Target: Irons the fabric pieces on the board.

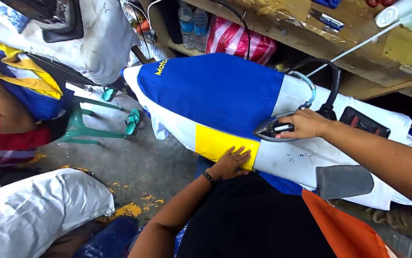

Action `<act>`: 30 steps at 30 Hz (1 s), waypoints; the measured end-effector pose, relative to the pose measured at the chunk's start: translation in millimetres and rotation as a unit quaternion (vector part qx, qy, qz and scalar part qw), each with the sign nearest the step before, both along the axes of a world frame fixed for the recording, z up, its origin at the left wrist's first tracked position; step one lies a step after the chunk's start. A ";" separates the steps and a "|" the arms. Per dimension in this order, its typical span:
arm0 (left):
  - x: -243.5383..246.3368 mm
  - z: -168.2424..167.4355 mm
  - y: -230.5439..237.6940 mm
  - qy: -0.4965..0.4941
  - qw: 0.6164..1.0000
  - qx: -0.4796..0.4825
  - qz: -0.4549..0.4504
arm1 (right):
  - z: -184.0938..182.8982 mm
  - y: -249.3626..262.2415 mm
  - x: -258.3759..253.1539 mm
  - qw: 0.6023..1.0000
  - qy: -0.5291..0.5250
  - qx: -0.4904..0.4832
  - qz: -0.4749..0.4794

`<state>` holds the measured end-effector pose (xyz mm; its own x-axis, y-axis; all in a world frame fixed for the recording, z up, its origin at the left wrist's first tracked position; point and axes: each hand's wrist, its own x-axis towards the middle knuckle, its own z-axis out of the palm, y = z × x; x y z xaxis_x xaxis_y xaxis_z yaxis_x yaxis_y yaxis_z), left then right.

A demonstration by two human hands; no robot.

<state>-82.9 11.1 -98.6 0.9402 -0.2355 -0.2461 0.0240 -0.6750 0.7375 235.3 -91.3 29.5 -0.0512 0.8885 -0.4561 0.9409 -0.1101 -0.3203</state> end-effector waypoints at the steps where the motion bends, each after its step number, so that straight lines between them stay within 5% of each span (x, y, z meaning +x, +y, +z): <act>1: -0.8 0.9 -1.3 0.004 1.000 0.002 -0.003 | -0.7 -3.6 -3.5 1.000 -0.003 0.004 0.006; 14: 5.5 16.6 1.5 0.083 0.996 0.010 -0.019 | 10.0 79.3 -71.4 0.997 -0.001 0.000 -0.080; 24: 38.7 45.4 11.0 0.109 0.993 0.018 0.045 | 0.0 -11.7 26.1 0.920 -0.033 0.036 -0.388; 30: 69.3 44.2 -1.1 0.191 0.961 0.147 0.134 | -2.4 -34.3 80.3 0.850 -0.043 0.043 -0.524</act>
<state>-13.5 10.0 -54.4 0.7851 0.1352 -0.6044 0.4570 -0.7851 0.4180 315.7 -125.6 27.1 0.8185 0.4562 -0.3491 0.3613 -0.8813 -0.3047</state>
